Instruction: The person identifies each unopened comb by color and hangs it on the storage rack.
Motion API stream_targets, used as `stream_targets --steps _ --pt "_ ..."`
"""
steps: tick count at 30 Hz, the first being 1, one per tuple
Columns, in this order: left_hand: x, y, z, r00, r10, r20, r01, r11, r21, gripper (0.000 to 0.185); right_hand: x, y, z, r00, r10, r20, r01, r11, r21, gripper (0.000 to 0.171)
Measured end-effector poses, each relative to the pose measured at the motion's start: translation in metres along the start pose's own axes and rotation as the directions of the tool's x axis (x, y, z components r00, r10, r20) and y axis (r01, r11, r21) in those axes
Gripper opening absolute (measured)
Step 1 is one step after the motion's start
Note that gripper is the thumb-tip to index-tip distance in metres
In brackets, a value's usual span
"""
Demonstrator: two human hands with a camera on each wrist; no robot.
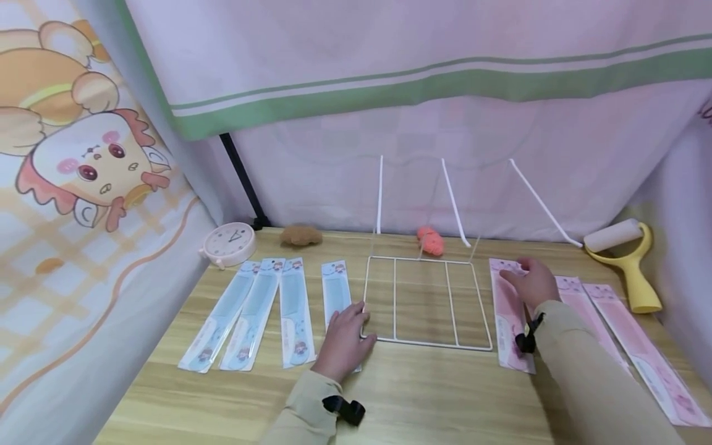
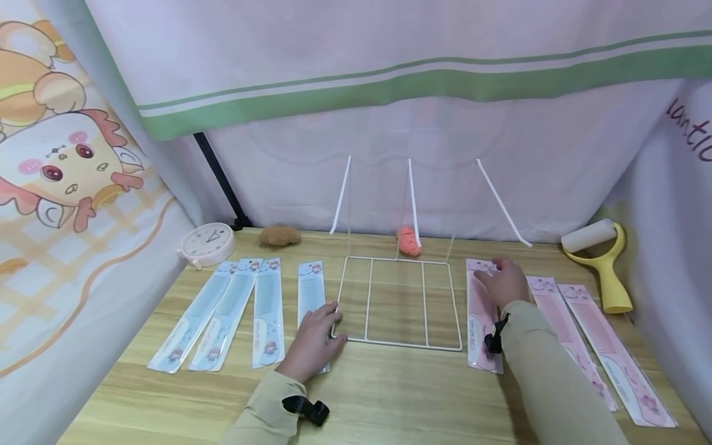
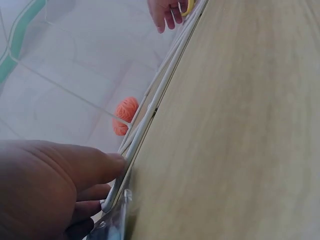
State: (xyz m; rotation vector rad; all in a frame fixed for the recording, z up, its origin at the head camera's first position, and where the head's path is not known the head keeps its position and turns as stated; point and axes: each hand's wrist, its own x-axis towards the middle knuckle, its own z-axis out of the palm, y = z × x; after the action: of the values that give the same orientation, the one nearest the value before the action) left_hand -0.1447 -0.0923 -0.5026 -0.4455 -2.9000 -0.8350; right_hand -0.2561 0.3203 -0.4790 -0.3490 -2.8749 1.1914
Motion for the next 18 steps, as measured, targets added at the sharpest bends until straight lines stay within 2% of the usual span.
stream_targets --steps 6,10,13,16,18 --pt "0.006 0.000 0.002 1.000 -0.007 -0.016 0.007 1.000 0.004 0.044 0.011 0.009 0.002 1.000 0.026 -0.013 -0.027 0.994 -0.109 0.082" --pt "0.007 0.001 0.002 0.999 -0.032 -0.013 0.032 0.999 0.003 0.043 -0.001 -0.010 0.001 0.999 0.044 -0.019 -0.047 0.975 -0.217 0.082" --pt "0.006 0.001 0.001 0.999 -0.050 -0.009 0.050 0.999 0.000 0.043 -0.011 -0.027 0.001 1.000 0.016 -0.022 -0.023 0.940 -0.340 0.079" --pt "0.004 0.001 0.003 0.998 -0.056 -0.008 0.056 0.998 0.004 0.044 -0.015 -0.034 0.001 1.000 -0.013 -0.011 0.007 0.911 -0.413 0.076" --pt "0.004 0.001 0.003 0.998 -0.060 -0.001 0.060 0.998 0.005 0.045 -0.017 -0.034 0.000 1.000 0.004 0.010 0.000 0.920 -0.393 0.074"
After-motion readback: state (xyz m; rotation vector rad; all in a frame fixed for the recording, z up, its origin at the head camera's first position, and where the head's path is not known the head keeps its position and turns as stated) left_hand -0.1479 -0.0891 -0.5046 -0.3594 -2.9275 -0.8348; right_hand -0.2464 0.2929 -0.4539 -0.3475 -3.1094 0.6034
